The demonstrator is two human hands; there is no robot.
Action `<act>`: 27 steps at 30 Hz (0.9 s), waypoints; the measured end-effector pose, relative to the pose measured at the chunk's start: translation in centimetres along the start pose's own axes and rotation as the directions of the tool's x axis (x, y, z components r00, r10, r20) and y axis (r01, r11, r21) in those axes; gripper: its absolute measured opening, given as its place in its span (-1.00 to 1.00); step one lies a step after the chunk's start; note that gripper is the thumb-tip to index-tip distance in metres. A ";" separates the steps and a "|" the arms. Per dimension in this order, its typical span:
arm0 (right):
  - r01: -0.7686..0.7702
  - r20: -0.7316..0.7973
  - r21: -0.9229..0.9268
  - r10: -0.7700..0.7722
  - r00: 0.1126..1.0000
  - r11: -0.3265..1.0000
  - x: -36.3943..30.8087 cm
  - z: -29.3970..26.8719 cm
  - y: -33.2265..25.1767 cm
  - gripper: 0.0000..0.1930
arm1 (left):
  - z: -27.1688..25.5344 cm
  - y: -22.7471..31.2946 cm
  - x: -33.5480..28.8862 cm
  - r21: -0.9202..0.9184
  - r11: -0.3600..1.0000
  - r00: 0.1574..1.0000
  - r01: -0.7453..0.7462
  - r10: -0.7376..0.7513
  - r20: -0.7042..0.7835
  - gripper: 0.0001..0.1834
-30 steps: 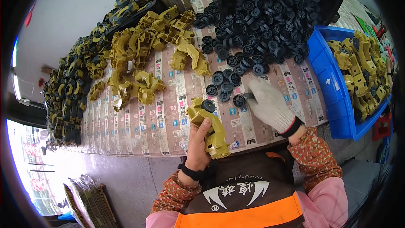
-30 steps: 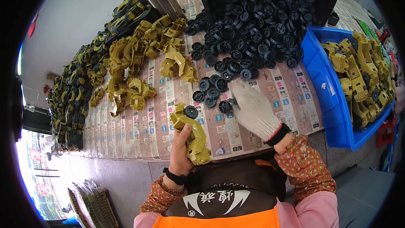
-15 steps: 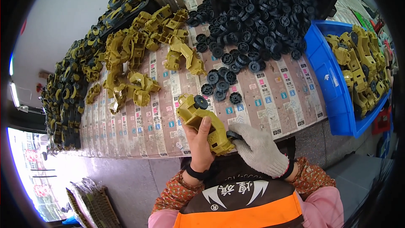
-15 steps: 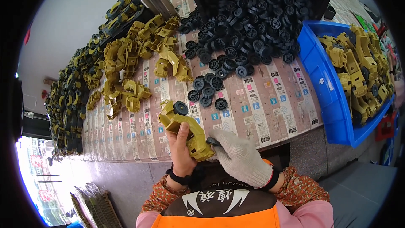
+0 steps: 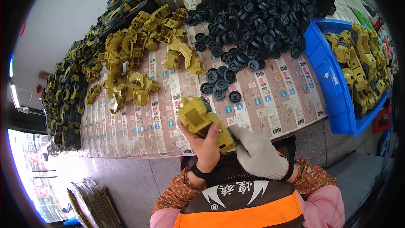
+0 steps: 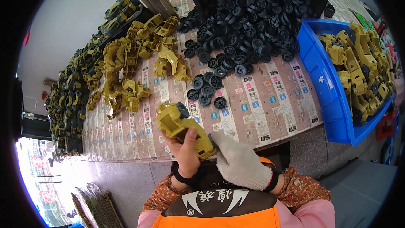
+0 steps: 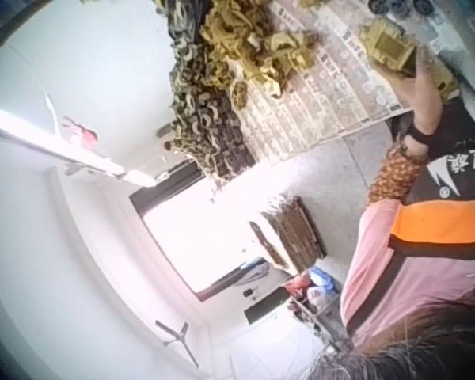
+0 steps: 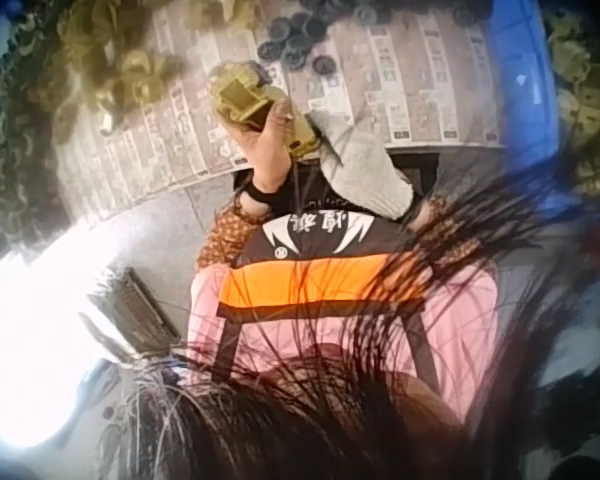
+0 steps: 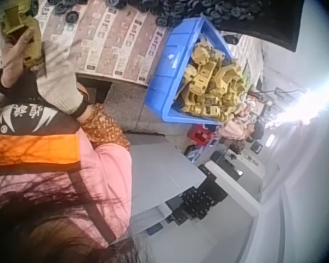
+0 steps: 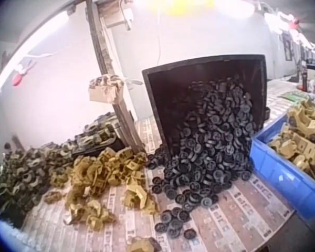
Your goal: Assemble toy cars by manually attaching wheels to the chassis.
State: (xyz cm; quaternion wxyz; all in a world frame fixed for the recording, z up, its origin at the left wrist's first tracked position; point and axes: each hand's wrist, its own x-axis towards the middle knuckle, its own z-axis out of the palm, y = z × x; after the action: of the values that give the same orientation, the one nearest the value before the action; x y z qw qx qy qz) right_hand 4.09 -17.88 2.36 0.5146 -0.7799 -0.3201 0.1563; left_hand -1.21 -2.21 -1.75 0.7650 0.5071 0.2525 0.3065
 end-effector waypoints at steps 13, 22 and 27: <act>-0.057 0.140 -0.154 0.079 0.987 0.986 3.0 -4.2 0.6 -0.69 | 0.4 1.2 1.0 0.181 0.919 0.772 -0.351 0.175 0.611 -0.04; 0.213 0.173 -0.083 -0.196 0.965 0.974 3.6 -7.1 1.1 -0.53 | -0.9 6.3 3.8 0.477 0.812 0.557 0.337 -0.580 0.594 0.07; -0.458 0.159 0.389 0.431 0.888 0.799 2.6 -7.0 2.2 -0.58 | -3.6 4.6 4.6 -0.184 0.745 0.617 0.641 -0.358 0.700 0.15</act>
State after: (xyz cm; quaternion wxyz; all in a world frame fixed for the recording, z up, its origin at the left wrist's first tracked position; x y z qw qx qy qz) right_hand 10.83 -21.66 3.56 0.6073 -0.7000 -0.1032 0.3612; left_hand -1.53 4.71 0.90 0.9478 0.3088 0.0468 -0.0648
